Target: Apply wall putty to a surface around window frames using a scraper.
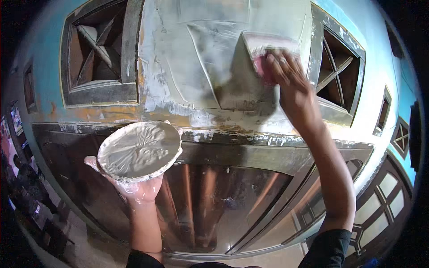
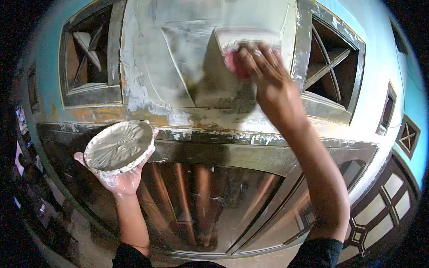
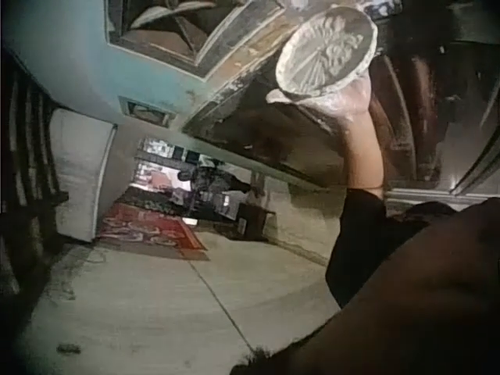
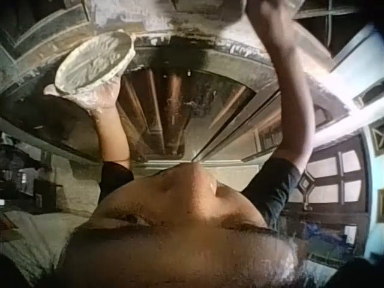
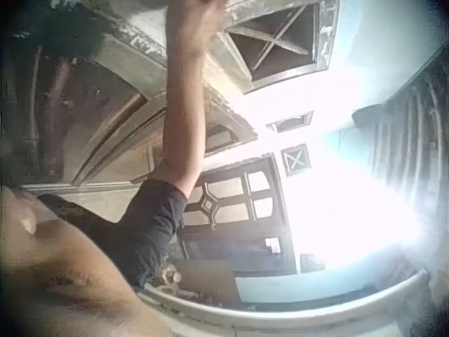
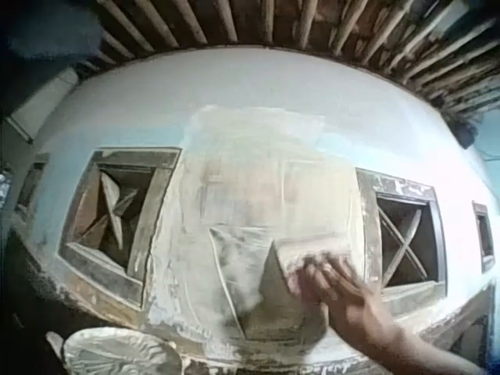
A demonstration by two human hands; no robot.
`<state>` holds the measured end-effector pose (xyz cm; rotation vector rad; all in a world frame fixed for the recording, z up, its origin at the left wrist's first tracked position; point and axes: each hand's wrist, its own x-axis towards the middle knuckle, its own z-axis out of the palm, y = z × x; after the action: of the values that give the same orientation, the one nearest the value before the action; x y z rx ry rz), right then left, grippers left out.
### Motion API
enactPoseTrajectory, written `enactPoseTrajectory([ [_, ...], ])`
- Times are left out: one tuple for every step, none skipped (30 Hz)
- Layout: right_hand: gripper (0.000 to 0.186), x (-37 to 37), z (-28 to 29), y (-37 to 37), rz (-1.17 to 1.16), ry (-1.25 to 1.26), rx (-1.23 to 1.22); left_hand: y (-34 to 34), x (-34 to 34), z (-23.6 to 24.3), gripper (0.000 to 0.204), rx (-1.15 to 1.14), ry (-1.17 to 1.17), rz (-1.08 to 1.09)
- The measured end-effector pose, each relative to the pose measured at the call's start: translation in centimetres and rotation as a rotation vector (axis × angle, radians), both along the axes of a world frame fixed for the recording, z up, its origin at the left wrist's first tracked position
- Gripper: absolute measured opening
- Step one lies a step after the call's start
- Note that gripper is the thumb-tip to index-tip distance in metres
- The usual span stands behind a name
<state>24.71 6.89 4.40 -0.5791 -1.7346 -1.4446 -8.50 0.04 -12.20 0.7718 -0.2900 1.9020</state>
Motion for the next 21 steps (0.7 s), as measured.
enactPoseTrajectory([
  [0.056,-0.4,-1.3,-1.2,-0.077,-0.013,-0.049,-0.1,-0.1,0.0,0.11,0.003,0.003,-0.001],
  [0.056,-0.3,-1.8,-1.5,-0.068,-0.024,-0.047,0.0,0.0,0.0,0.11,0.008,0.006,-0.005],
  [0.055,-0.4,-1.9,-1.8,-0.056,-0.036,-0.045,0.0,0.0,-0.1,0.11,0.013,0.009,-0.006],
  [0.054,-0.4,-0.8,-2.3,0.008,-0.001,-0.051,0.1,0.0,-0.1,0.11,0.017,0.011,-0.003],
  [0.055,-0.3,1.2,-2.7,0.076,0.019,0.045,-0.1,0.0,0.0,0.11,0.026,0.012,-0.003],
  [0.055,0.5,3.8,-2.4,0.101,0.021,0.106,-0.1,0.3,0.0,0.11,0.028,0.016,-0.008],
  [0.055,1.4,6.5,-2.2,0.12,0.022,0.17,0.1,0.5,0.1,0.11,0.032,0.018,-0.019],
  [0.06,1.7,8.9,-2.4,0.074,0.06,0.158,0.4,0.9,0.1,0.11,0.038,0.021,-0.036],
  [0.066,1.4,10.5,-2.6,0.059,0.101,0.142,0.2,0.7,0.2,0.11,0.04,0.025,-0.022],
  [0.054,0.2,11.3,-4.0,0.13,-0.046,0.187,0.1,0.5,0.2,0.11,0.044,0.025,-0.014],
  [0.054,1.0,11.1,-3.3,0.125,-0.048,0.187,0.3,0.6,0.2,0.11,0.048,0.027,-0.019],
  [0.054,2.1,10.5,-2.1,0.045,-0.013,0.152,0.3,0.7,0.3,0.11,0.054,0.032,-0.022],
  [0.055,3.0,10.0,-1.0,-0.038,0.022,0.117,0.3,0.9,0.3,0.11,0.06,0.037,-0.028],
  [0.054,2.3,7.9,-0.4,-0.015,0.043,0.097,0.3,0.7,0.2,0.11,0.056,0.04,-0.02],
  [0.056,2.4,5.6,-0.2,-0.04,0.038,0.127,0.3,0.8,0.3,0.11,0.06,0.044,-0.03],
  [0.059,2.8,3.5,0.3,-0.077,0.023,0.068,0.3,0.9,0.3,0.11,0.064,0.048,-0.031],
  [0.059,1.9,0.4,0.7,-0.028,0.027,0.001,0.1,0.5,0.2,0.11,0.058,0.052,-0.008],
  [0.059,1.3,-1.9,-0.2,-0.049,0.016,-0.062,-0.2,0.4,0.1,0.11,0.051,0.037,-0.018],
  [0.059,1.8,-4.2,-0.1,-0.084,-0.004,-0.131,0.1,0.6,-0.1,0.11,0.053,0.036,-0.031],
  [0.059,1.4,-5.9,-1.2,-0.086,-0.019,-0.167,0.1,0.5,-0.3,0.11,0.066,0.026,-0.037],
  [0.06,1.1,-6.9,-2.3,-0.093,-0.033,-0.203,0.2,0.5,-0.5,0.11,0.079,0.018,-0.048],
])
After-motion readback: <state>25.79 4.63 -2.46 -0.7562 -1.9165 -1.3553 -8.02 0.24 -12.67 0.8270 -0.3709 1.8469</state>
